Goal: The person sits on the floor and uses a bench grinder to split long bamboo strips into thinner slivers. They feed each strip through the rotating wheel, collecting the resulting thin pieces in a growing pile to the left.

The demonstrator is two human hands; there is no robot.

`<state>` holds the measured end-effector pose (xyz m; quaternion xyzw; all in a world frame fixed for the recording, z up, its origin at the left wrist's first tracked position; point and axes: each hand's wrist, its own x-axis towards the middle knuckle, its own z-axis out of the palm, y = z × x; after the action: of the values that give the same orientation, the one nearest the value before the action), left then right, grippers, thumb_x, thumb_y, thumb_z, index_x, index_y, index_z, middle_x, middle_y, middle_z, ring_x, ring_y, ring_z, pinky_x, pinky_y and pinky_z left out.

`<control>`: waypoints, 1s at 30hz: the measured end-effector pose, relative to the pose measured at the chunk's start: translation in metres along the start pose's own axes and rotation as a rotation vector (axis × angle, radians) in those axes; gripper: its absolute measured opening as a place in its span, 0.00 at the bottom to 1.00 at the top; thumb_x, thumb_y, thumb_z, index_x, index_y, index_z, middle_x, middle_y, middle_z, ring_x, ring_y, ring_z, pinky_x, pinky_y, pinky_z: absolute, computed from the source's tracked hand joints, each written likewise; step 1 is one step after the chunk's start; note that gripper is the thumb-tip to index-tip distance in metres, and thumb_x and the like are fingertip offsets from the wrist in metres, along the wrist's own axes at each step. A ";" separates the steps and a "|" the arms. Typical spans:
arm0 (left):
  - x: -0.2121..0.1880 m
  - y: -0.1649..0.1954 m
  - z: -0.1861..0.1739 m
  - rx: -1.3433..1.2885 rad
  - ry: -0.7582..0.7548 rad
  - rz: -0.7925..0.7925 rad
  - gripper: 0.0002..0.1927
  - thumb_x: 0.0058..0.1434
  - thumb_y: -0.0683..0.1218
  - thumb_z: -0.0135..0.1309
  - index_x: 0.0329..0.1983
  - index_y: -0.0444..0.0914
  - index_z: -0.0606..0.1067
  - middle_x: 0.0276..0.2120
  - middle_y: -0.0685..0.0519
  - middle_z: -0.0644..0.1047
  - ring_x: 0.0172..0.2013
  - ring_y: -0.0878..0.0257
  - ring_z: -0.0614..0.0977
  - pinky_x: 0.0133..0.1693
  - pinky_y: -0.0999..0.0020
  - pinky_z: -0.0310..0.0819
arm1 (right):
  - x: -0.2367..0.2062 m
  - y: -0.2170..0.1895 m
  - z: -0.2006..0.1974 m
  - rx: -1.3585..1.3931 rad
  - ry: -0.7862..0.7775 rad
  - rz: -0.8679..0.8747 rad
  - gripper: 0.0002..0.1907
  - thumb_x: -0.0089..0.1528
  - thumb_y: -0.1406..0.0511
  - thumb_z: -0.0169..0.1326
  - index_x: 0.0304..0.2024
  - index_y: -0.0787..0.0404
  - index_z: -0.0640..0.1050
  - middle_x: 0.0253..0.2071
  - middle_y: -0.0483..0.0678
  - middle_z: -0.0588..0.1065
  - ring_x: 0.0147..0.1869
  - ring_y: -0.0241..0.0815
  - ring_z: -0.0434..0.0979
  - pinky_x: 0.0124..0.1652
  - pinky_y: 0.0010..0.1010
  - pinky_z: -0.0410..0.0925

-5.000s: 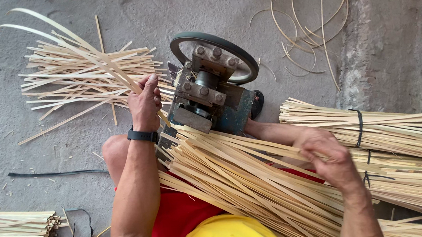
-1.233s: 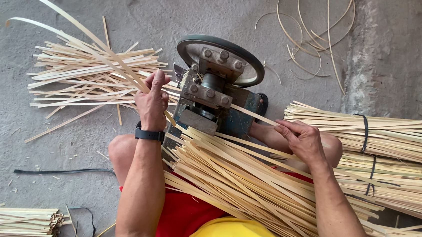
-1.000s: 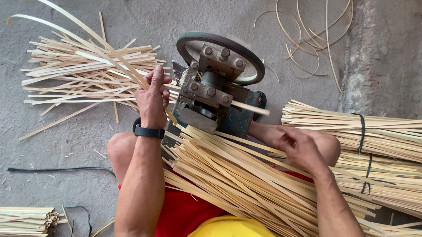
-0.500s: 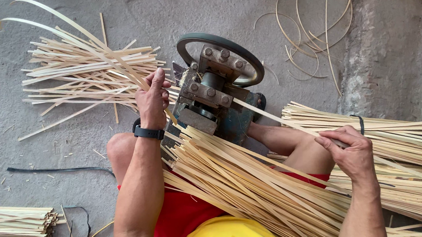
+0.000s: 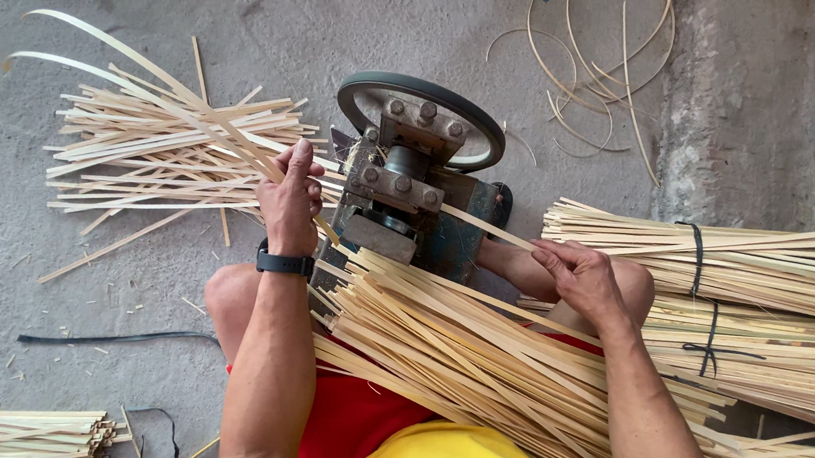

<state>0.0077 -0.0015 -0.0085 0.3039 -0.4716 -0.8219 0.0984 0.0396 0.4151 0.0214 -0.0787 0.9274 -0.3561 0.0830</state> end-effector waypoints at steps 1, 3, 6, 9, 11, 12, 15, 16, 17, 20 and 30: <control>0.000 -0.001 0.000 -0.005 -0.006 -0.002 0.17 0.65 0.53 0.61 0.49 0.37 0.77 0.26 0.57 0.77 0.19 0.76 0.71 0.17 0.83 0.59 | -0.003 0.006 0.002 0.022 -0.019 -0.010 0.15 0.65 0.60 0.59 0.53 0.56 0.83 0.34 0.48 0.81 0.38 0.38 0.79 0.42 0.28 0.71; 0.000 -0.002 0.000 -0.015 -0.014 -0.001 0.17 0.64 0.53 0.61 0.49 0.37 0.77 0.26 0.57 0.77 0.19 0.76 0.71 0.17 0.83 0.58 | -0.010 0.017 0.008 0.000 -0.078 -0.137 0.15 0.69 0.62 0.55 0.56 0.59 0.82 0.47 0.50 0.80 0.51 0.41 0.78 0.50 0.30 0.70; 0.000 -0.004 0.000 -0.007 -0.017 -0.007 0.18 0.65 0.53 0.61 0.49 0.37 0.77 0.27 0.57 0.77 0.19 0.76 0.71 0.17 0.83 0.59 | -0.029 0.024 0.013 0.010 -0.378 0.071 0.16 0.65 0.59 0.57 0.52 0.59 0.83 0.43 0.46 0.83 0.47 0.38 0.81 0.46 0.29 0.73; 0.000 -0.005 0.000 0.007 -0.024 -0.004 0.17 0.65 0.54 0.61 0.49 0.37 0.77 0.27 0.58 0.77 0.19 0.76 0.71 0.17 0.83 0.58 | -0.043 0.023 0.003 -0.028 -0.518 0.273 0.14 0.63 0.58 0.59 0.46 0.56 0.85 0.36 0.44 0.85 0.38 0.37 0.83 0.39 0.30 0.75; 0.000 -0.005 0.000 -0.003 -0.025 -0.007 0.17 0.65 0.53 0.61 0.49 0.38 0.77 0.27 0.58 0.77 0.19 0.76 0.71 0.17 0.83 0.59 | -0.041 0.021 -0.013 -0.112 -0.386 0.081 0.09 0.61 0.59 0.61 0.40 0.53 0.86 0.33 0.43 0.85 0.35 0.35 0.82 0.38 0.29 0.74; 0.000 -0.005 0.000 -0.007 -0.027 -0.009 0.17 0.65 0.53 0.61 0.50 0.38 0.77 0.27 0.58 0.77 0.19 0.76 0.71 0.18 0.83 0.60 | -0.038 0.021 -0.026 -0.171 -0.243 -0.138 0.07 0.58 0.58 0.64 0.36 0.51 0.86 0.31 0.41 0.84 0.35 0.32 0.81 0.39 0.27 0.74; 0.000 -0.004 0.000 -0.009 -0.030 0.001 0.17 0.65 0.53 0.61 0.49 0.37 0.77 0.27 0.57 0.77 0.19 0.76 0.71 0.17 0.83 0.59 | -0.041 0.016 -0.059 -0.036 -0.107 -0.075 0.06 0.56 0.63 0.66 0.35 0.53 0.87 0.32 0.42 0.82 0.35 0.32 0.79 0.36 0.25 0.73; 0.000 -0.004 0.000 -0.005 -0.027 0.004 0.17 0.66 0.53 0.61 0.48 0.37 0.77 0.27 0.57 0.78 0.19 0.76 0.71 0.17 0.83 0.59 | -0.042 0.013 -0.066 0.060 -0.112 0.062 0.07 0.55 0.65 0.66 0.37 0.55 0.87 0.33 0.44 0.82 0.36 0.34 0.78 0.34 0.25 0.73; 0.000 -0.004 0.001 -0.003 -0.024 0.009 0.17 0.66 0.53 0.61 0.48 0.37 0.77 0.27 0.57 0.78 0.19 0.76 0.72 0.17 0.83 0.59 | -0.041 0.011 -0.071 0.019 -0.033 0.029 0.08 0.57 0.65 0.66 0.39 0.55 0.87 0.34 0.44 0.81 0.36 0.34 0.78 0.35 0.25 0.73; -0.001 -0.003 0.001 -0.007 -0.024 0.011 0.16 0.66 0.53 0.61 0.48 0.37 0.77 0.27 0.57 0.78 0.19 0.76 0.71 0.17 0.83 0.60 | -0.031 0.001 -0.074 -0.117 0.146 -0.070 0.09 0.60 0.64 0.66 0.43 0.55 0.85 0.36 0.44 0.80 0.37 0.35 0.79 0.38 0.26 0.72; -0.001 -0.004 0.000 0.017 -0.014 0.021 0.19 0.64 0.53 0.61 0.51 0.37 0.78 0.28 0.57 0.77 0.19 0.76 0.71 0.17 0.83 0.59 | 0.002 -0.039 -0.006 -0.184 0.145 -0.189 0.12 0.63 0.61 0.64 0.49 0.54 0.85 0.31 0.48 0.79 0.31 0.38 0.77 0.32 0.33 0.70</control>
<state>0.0091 0.0014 -0.0108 0.2938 -0.4824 -0.8189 0.1012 0.0395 0.3901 0.0522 -0.1468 0.9482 -0.2806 -0.0257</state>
